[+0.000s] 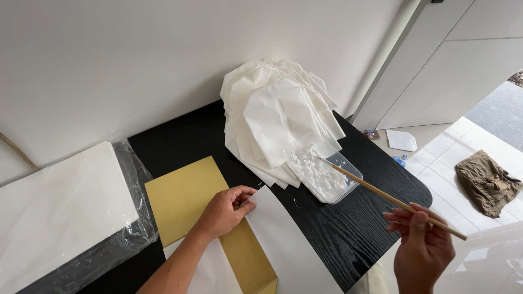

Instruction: Manually folding the side seam of a bag over a template and applying glue with a brush to seal it.

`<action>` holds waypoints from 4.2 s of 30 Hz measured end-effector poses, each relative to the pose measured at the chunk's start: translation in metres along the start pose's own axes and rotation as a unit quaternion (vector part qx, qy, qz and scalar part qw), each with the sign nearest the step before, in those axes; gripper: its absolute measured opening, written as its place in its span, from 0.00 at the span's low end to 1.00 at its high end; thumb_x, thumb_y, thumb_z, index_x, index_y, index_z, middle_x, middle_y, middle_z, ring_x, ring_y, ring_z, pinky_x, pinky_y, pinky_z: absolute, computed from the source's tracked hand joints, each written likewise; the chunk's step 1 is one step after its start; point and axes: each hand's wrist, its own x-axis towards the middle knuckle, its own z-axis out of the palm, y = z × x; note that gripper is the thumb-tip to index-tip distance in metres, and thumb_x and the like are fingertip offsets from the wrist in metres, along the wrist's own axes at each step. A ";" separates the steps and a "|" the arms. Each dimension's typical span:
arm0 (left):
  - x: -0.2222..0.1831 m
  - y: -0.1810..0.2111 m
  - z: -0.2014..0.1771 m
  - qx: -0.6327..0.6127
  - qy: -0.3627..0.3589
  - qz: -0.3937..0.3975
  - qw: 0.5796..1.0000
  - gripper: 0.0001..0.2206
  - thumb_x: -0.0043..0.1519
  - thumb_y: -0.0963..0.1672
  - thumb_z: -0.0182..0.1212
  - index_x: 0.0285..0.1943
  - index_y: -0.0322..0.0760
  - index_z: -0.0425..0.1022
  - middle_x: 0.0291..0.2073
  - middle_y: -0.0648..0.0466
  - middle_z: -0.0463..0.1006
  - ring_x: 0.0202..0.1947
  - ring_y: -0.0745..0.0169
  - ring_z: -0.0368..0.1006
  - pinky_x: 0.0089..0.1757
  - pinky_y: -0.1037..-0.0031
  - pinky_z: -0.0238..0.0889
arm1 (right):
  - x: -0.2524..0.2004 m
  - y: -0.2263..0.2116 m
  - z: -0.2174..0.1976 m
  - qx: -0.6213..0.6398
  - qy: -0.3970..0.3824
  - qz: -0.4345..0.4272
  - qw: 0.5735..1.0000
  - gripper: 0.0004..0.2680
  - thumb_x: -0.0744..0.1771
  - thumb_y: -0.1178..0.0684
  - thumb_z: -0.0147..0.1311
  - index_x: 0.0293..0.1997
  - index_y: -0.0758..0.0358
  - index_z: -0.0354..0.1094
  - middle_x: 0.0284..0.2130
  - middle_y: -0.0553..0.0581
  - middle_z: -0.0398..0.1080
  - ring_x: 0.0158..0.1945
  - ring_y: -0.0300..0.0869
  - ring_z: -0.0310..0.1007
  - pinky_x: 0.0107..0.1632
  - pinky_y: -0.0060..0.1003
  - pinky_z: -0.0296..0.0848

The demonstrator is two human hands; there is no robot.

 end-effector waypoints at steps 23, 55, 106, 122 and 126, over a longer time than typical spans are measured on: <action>0.001 -0.014 0.007 0.024 0.017 0.102 0.994 0.10 0.62 0.44 0.62 0.51 0.44 0.81 0.39 0.62 0.84 0.38 0.70 0.75 0.42 0.77 0.69 | 0.007 0.050 -0.025 0.108 0.106 0.113 0.982 0.07 0.70 0.58 0.41 0.44 0.61 0.69 0.29 0.64 0.72 0.27 0.49 0.75 0.29 0.36 0.76; 0.011 -0.015 0.011 0.066 0.030 0.091 0.993 0.12 0.62 0.47 0.61 0.53 0.45 0.83 0.38 0.61 0.85 0.39 0.70 0.80 0.42 0.79 0.75 | 0.107 -0.005 -0.020 -0.164 -0.177 -0.165 0.956 0.04 0.69 0.66 0.34 0.39 0.74 0.55 0.26 0.68 0.60 0.26 0.46 0.57 0.34 0.33 0.58; 0.008 -0.017 0.013 0.066 0.036 0.115 0.990 0.13 0.65 0.48 0.56 0.53 0.43 0.82 0.42 0.60 0.86 0.39 0.64 0.79 0.41 0.73 0.69 | 0.083 0.023 -0.023 0.103 -0.008 0.125 0.987 0.09 0.69 0.50 0.36 0.39 0.55 0.66 0.25 0.63 0.66 0.24 0.54 0.66 0.26 0.43 0.61; 0.008 -0.025 0.015 0.052 0.031 0.122 0.991 0.10 0.65 0.45 0.57 0.49 0.43 0.81 0.38 0.61 0.84 0.35 0.67 0.76 0.39 0.75 0.68 | 0.040 -0.019 -0.014 -0.137 -0.045 -0.071 0.987 0.06 0.79 0.64 0.33 0.51 0.76 0.57 0.28 0.74 0.64 0.28 0.58 0.70 0.31 0.43 0.68; 0.008 -0.025 0.015 0.056 0.031 0.127 0.990 0.10 0.65 0.45 0.56 0.49 0.42 0.81 0.37 0.61 0.83 0.34 0.67 0.74 0.38 0.74 0.67 | 0.051 -0.031 -0.019 -0.129 -0.075 -0.056 0.987 0.08 0.79 0.62 0.32 0.46 0.72 0.55 0.25 0.71 0.61 0.25 0.56 0.67 0.28 0.41 0.62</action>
